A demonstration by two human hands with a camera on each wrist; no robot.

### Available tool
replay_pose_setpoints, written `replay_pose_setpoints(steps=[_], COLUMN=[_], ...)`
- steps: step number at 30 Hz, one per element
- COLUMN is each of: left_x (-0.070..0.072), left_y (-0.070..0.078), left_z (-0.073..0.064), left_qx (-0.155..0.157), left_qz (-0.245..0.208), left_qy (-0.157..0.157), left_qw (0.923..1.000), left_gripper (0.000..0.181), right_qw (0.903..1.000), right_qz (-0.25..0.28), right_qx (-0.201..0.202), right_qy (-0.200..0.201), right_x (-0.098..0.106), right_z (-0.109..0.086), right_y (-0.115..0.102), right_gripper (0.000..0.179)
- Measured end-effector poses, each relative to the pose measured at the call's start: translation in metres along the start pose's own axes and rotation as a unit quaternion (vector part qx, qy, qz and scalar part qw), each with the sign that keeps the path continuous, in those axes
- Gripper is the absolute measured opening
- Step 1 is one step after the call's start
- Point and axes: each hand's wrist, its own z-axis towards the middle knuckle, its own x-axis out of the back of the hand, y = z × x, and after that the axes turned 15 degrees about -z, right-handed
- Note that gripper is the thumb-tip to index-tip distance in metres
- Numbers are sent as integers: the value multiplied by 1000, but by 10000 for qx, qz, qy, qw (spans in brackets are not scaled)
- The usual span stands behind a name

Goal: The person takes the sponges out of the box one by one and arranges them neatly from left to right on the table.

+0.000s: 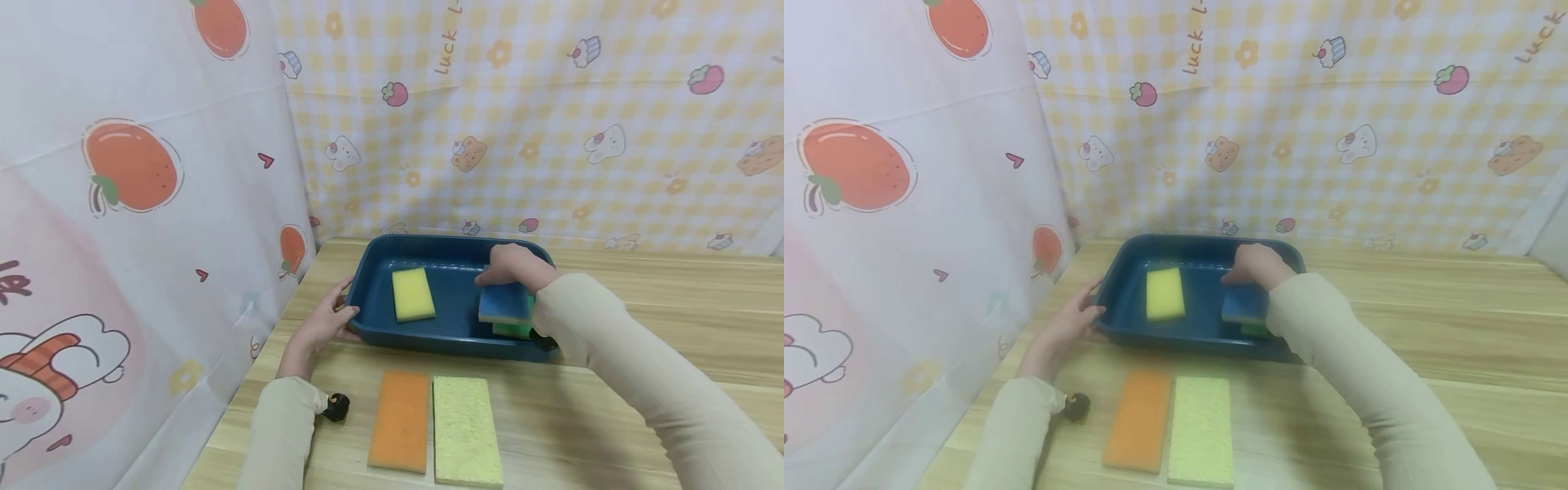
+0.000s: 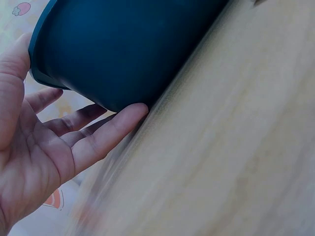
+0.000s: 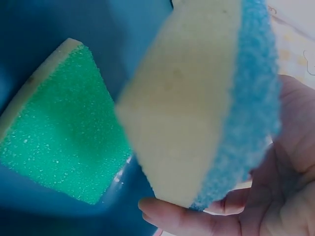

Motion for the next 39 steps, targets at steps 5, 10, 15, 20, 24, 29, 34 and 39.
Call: replay_pose_setpoints(steps=[5,10,15,20,24,29,34,39], left_x=[1,0,0,0,-1,-1,0,0], left_y=[0,0,0,-1,-1,0,-1,-2], left_z=[0,-1,-1,-1,-1,-1,0,0], left_qx=[-16,10,-2,-64,-85,-35,-34,-33], left_qz=[14,-8,23,60,41,21,20,-37], left_qy=[-19,21,21,4,0,33,0,19], left_qw=[10000,10000,10000,10000,10000,10000,10000,10000], left_gripper=[66,66,65,65,65,65,65,65], right_qw=[10000,9999,9997,9991,9982,9966,9938,9919], right_qz=[54,-18,-58,2,76,58,-64,-128], right_qx=[-10,95,173,277,366,529,736,799], right_qy=[2,72,185,330,460,631,831,983], right_x=[1,1,0,-6,-10,-13,-17,-19], right_z=[-7,-17,-27,-36,-44,-52,-60,-68], right_y=[0,-2,-4,-4,-4,-3,-2,-2], right_gripper=[53,49,49,50,51,51,54,59])
